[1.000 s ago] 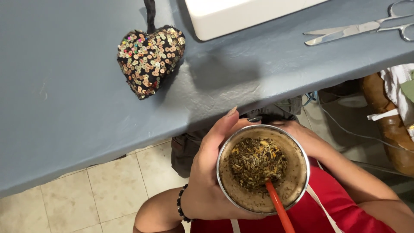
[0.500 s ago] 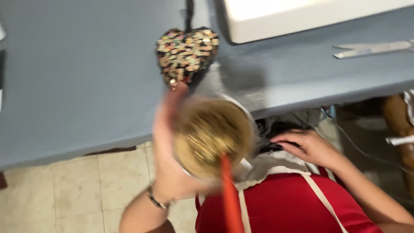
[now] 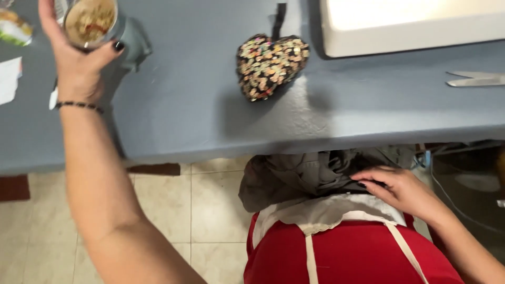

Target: Trimming loose threads with scissors, inspecting the garment for defects, and folding the pants.

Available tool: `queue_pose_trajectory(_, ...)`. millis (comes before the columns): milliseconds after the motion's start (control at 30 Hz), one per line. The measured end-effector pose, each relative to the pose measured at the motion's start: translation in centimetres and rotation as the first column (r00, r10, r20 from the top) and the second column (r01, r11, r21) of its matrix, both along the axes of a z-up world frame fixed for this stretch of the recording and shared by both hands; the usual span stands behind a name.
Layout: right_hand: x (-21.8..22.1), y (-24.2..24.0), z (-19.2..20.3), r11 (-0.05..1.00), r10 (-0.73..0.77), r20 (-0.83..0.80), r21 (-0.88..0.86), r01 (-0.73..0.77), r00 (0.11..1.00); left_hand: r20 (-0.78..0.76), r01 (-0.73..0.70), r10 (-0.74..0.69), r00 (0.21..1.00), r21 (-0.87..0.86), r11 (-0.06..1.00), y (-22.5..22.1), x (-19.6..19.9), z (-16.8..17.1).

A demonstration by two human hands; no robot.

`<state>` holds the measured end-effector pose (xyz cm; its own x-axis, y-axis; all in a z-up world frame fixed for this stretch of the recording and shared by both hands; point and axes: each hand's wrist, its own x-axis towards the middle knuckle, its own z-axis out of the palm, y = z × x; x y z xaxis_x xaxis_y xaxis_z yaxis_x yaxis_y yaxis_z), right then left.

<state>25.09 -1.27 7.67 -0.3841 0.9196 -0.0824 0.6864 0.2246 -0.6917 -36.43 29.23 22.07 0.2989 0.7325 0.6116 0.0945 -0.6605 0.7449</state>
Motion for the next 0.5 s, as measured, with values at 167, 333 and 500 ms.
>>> queue_pose_trajectory(167, 0.2, 0.5, 1.9, 0.998, 0.059, -0.059, -0.015, -0.06, 0.996, 0.037, 0.049, -0.046, 0.998, -0.072, 0.996, -2.5, 0.3, -0.1)
queue_pose_trajectory(333, 3.2, -0.4, 7.9, 0.992, 0.117, -0.053, 0.05, -0.114, 0.992, -0.108, -0.673, 0.931, 0.349, 0.662, 0.329, -8.6, 1.5, 0.9)
queue_pose_trajectory(500, 4.1, 2.4, 15.8, 0.844, 0.271, 0.019, 0.475, -0.247, 0.963, -0.33, -0.307, 0.604, 0.726, 0.631, 0.713, -13.7, 19.2, 7.4)
